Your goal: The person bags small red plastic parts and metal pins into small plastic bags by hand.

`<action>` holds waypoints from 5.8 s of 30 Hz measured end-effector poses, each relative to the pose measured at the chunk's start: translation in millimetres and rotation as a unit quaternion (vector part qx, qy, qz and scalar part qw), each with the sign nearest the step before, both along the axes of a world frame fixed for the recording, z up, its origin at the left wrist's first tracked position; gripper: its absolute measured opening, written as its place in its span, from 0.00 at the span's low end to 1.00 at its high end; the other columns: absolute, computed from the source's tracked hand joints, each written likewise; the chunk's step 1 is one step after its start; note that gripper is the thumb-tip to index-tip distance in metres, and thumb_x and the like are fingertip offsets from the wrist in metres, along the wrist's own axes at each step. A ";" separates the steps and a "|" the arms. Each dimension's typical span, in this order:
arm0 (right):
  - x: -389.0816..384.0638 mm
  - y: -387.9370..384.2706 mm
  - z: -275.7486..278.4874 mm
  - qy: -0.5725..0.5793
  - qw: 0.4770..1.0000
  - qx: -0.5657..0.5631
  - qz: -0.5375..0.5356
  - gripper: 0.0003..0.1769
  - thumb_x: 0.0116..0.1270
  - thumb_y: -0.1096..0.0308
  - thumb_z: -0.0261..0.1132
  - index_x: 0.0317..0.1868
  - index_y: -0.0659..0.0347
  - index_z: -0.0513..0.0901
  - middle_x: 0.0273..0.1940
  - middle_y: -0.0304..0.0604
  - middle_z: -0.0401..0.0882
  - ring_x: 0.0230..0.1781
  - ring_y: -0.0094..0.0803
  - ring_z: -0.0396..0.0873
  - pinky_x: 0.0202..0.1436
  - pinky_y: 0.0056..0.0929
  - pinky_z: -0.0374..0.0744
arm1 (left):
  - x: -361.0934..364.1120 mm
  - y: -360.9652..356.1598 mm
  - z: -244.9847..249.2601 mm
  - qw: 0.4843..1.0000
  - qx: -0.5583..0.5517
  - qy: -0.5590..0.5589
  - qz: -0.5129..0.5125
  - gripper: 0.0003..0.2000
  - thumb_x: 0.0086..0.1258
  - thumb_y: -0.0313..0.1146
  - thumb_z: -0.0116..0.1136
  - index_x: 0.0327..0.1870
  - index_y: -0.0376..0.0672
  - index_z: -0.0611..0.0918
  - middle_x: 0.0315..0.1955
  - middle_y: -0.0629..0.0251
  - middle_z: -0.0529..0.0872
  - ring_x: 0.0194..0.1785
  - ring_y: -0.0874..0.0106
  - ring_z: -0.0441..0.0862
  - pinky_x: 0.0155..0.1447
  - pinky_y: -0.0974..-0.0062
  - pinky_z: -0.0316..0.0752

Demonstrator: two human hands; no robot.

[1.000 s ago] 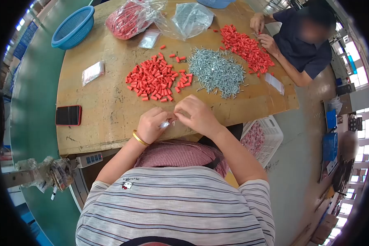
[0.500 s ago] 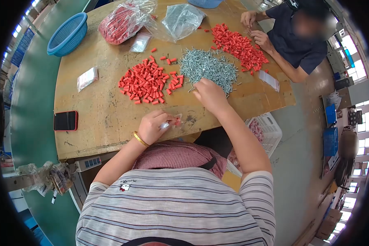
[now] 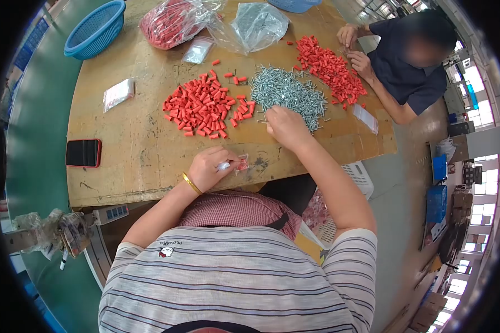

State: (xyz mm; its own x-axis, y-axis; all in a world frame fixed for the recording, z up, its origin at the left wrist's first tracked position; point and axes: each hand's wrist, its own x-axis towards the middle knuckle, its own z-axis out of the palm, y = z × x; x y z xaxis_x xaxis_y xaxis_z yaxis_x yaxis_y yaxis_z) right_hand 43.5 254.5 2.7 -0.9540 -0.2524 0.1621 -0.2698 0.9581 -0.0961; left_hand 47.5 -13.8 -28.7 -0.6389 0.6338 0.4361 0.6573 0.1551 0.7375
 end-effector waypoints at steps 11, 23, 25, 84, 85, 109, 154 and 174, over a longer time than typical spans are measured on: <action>-17.3 -21.3 7.9 -0.062 0.997 0.052 -0.019 0.08 0.58 0.69 0.64 0.35 0.65 0.78 0.36 0.50 0.79 0.40 0.48 0.81 0.43 0.43 0.81 | -1.1 0.8 -1.9 1.000 0.007 -0.005 0.000 0.04 0.61 0.29 0.67 0.35 0.44 0.85 0.32 0.64 0.85 0.36 0.61 0.83 0.42 0.66 0.78; -29.4 -21.8 22.1 -0.065 0.993 0.074 0.064 0.05 0.56 0.73 0.64 0.33 0.64 0.82 0.33 0.49 0.83 0.34 0.40 0.85 0.38 0.36 0.83 | -0.7 1.5 -0.1 1.000 -0.002 0.010 0.008 0.03 0.62 0.30 0.66 0.35 0.44 0.86 0.30 0.62 0.84 0.36 0.61 0.82 0.41 0.66 0.78; -19.6 -22.9 26.9 -0.076 0.993 -0.076 0.040 0.04 0.56 0.74 0.66 0.32 0.64 0.81 0.30 0.46 0.81 0.30 0.35 0.82 0.34 0.33 0.80 | -2.2 2.3 1.4 0.999 -0.007 0.022 0.023 0.04 0.62 0.30 0.67 0.36 0.44 0.86 0.30 0.62 0.84 0.35 0.61 0.82 0.41 0.67 0.78; 86.7 -65.9 1.5 -0.020 0.760 -0.645 -0.076 0.02 0.75 0.72 0.60 0.43 0.62 0.77 0.37 0.31 0.75 0.35 0.15 0.71 0.40 0.17 0.71 | 1.9 22.1 49.9 0.857 0.151 -0.493 -0.021 0.08 0.72 0.28 0.62 0.46 0.35 0.84 0.38 0.69 0.87 0.41 0.82 0.82 0.48 0.82 0.76; 86.6 -65.2 0.1 -0.011 0.761 -0.645 -0.070 0.02 0.75 0.73 0.61 0.42 0.62 0.77 0.37 0.31 0.75 0.35 0.15 0.70 0.40 0.17 0.71 | 1.6 22.2 49.2 0.854 0.151 -0.497 -0.023 0.08 0.72 0.28 0.62 0.46 0.34 0.84 0.39 0.68 0.87 0.42 0.81 0.83 0.49 0.81 0.76; 83.4 -80.5 0.1 0.055 0.784 -0.616 -0.052 0.03 0.70 0.75 0.65 0.41 0.62 0.78 0.37 0.34 0.76 0.33 0.19 0.74 0.37 0.19 0.72 | 7.6 33.4 25.6 0.879 0.210 -0.428 -0.021 0.05 0.71 0.26 0.63 0.42 0.35 0.83 0.35 0.67 0.86 0.39 0.77 0.83 0.45 0.80 0.78; 95.0 -78.7 -0.6 0.007 0.752 -0.656 -0.066 0.02 0.73 0.75 0.61 0.42 0.64 0.77 0.39 0.35 0.72 0.37 0.17 0.70 0.42 0.19 0.72 | 13.5 26.5 31.3 0.886 0.160 -0.435 0.002 0.06 0.69 0.25 0.64 0.44 0.36 0.84 0.35 0.71 0.85 0.37 0.82 0.79 0.43 0.82 0.74; 96.3 -78.6 -7.8 0.008 0.742 -0.665 -0.080 0.05 0.70 0.73 0.66 0.44 0.62 0.80 0.39 0.35 0.78 0.37 0.19 0.76 0.41 0.21 0.73 | 10.2 22.0 30.2 0.857 0.178 -0.482 -0.044 0.05 0.71 0.23 0.61 0.45 0.34 0.82 0.38 0.67 0.86 0.43 0.78 0.83 0.51 0.79 0.78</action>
State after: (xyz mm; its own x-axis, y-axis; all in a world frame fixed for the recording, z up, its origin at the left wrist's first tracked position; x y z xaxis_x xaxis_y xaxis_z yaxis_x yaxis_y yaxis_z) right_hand 139.8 175.9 -5.1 -0.9499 0.2574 0.1773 -0.1734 0.0379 -0.9841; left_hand 57.7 8.2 1.5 -0.7678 0.6341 -0.0920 -0.2869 -0.2118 0.9343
